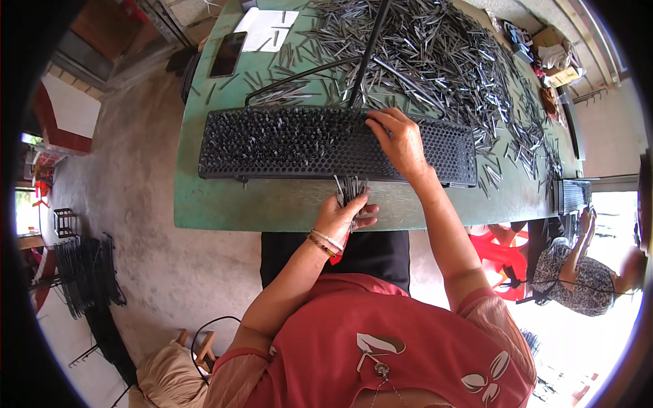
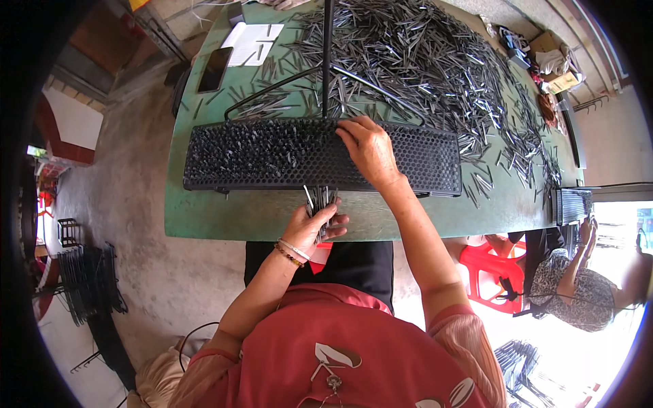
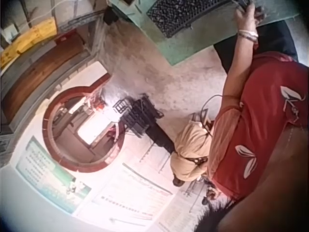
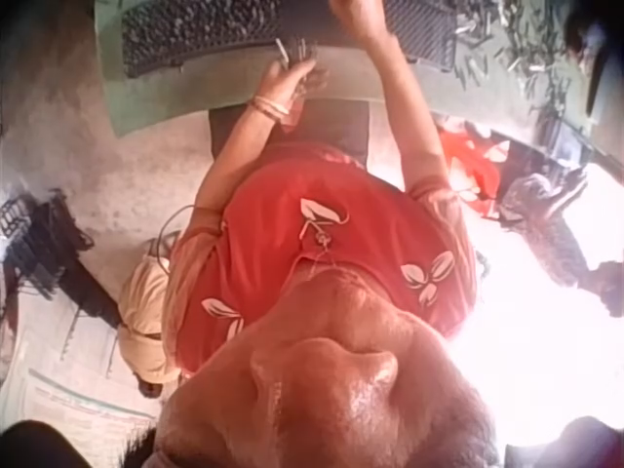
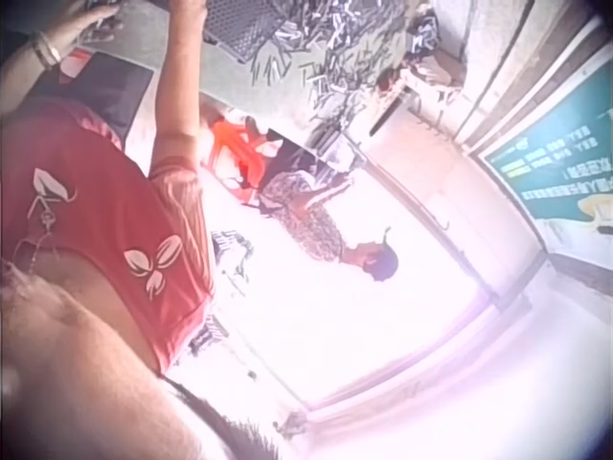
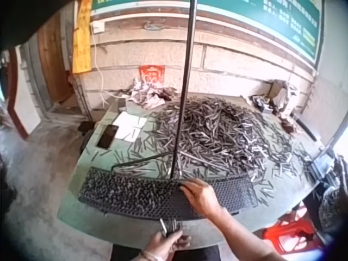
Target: Sorting small metal pins and inserting them into a perforated black grid.
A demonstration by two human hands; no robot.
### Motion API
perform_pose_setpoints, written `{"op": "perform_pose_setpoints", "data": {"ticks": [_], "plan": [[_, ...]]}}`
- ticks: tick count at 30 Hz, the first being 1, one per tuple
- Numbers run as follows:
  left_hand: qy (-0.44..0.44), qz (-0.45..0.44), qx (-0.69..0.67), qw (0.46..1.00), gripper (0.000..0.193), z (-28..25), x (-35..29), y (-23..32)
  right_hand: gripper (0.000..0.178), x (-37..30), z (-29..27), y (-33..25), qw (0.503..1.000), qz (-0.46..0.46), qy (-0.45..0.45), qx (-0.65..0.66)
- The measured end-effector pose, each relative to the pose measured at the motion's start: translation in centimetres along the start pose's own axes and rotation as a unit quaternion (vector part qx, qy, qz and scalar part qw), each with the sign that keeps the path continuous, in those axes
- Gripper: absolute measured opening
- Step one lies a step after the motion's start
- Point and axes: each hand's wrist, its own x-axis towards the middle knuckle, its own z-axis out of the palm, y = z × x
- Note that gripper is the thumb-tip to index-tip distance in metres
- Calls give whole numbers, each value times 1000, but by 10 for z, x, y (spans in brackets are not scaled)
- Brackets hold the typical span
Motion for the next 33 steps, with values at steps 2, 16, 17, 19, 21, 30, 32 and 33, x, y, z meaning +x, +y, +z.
{"op": "perform_pose_setpoints", "data": {"ticks": [2,16,17,19,21,30,32,33], "plan": [[5,8,-2,1000,20,-1,0,0,16,-1,2,3,999,-32,15,0],[-3,76,-18,997,22,3,-5,8,19,-32,-23,-29,971,93,-144,166],[-5,87,-8,996,22,2,-4,8,20,-38,-23,-34,945,149,-187,223],[-8,97,2,995,22,4,-3,9,19,-43,-23,-41,903,218,-223,295],[-18,109,29,993,23,6,-5,10,19,-45,-24,-41,900,230,-222,296],[20,55,-15,998,26,2,-4,6,21,-18,-18,-28,935,256,-11,247],[17,47,-15,999,26,4,-4,4,21,-12,-9,-18,966,185,38,177],[15,39,-15,999,25,4,-5,3,20,-9,-7,-14,969,178,36,167]]}}
